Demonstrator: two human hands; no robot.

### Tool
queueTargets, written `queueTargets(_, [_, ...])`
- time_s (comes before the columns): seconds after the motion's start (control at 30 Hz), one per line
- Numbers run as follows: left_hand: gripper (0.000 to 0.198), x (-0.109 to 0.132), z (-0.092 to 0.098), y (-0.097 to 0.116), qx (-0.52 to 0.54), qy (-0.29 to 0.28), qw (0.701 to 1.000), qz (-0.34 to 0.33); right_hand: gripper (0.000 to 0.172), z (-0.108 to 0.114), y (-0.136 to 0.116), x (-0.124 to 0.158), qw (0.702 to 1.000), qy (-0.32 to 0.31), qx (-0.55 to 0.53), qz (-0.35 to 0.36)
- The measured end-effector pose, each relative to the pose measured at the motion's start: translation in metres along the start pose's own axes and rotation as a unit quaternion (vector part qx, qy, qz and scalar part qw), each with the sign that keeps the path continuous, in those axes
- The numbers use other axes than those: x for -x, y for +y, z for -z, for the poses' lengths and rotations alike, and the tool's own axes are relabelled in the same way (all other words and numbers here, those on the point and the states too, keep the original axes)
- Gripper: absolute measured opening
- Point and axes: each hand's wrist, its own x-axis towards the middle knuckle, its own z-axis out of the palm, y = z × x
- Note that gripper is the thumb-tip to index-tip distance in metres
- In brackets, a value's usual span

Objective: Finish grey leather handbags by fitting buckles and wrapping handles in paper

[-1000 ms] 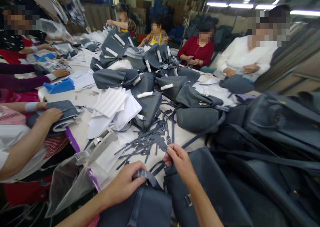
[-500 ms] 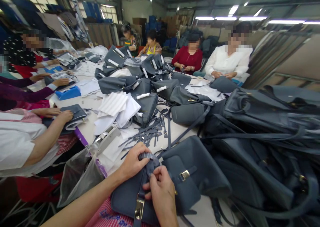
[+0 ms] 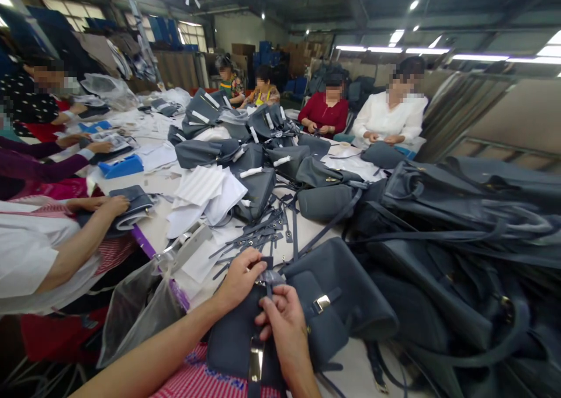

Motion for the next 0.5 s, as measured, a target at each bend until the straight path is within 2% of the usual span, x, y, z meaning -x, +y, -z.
queueTargets(0.07, [0.017,0.007,0.001,0.013,0.012,0.033,0.998,-0.060,0.057,0.012,0.001,0.012,0.998,-0.021,0.023,-0.046])
queueTargets(0.1, [0.018,0.012,0.003,0.017,0.013,0.030,0.995,-0.092,0.056,0.019,0.002,0.018,0.996,-0.032,0.039,-0.068])
queueTargets(0.2, [0.023,0.028,0.007,0.021,-0.012,-0.056,0.983,-0.172,0.055,0.034,0.004,0.032,0.989,-0.072,0.062,-0.113])
queueTargets(0.3, [0.027,0.041,0.010,0.015,-0.037,-0.131,0.969,-0.205,0.053,0.035,-0.005,0.037,0.984,-0.117,0.057,-0.123])
queueTargets(0.4, [0.026,0.047,0.011,0.011,-0.009,-0.129,0.980,-0.152,0.048,0.029,-0.020,0.034,0.986,-0.114,0.088,-0.085])
queueTargets(0.5, [0.025,0.048,0.010,0.012,0.101,-0.125,0.987,-0.006,0.047,0.023,-0.027,0.027,0.987,-0.097,0.112,-0.065])
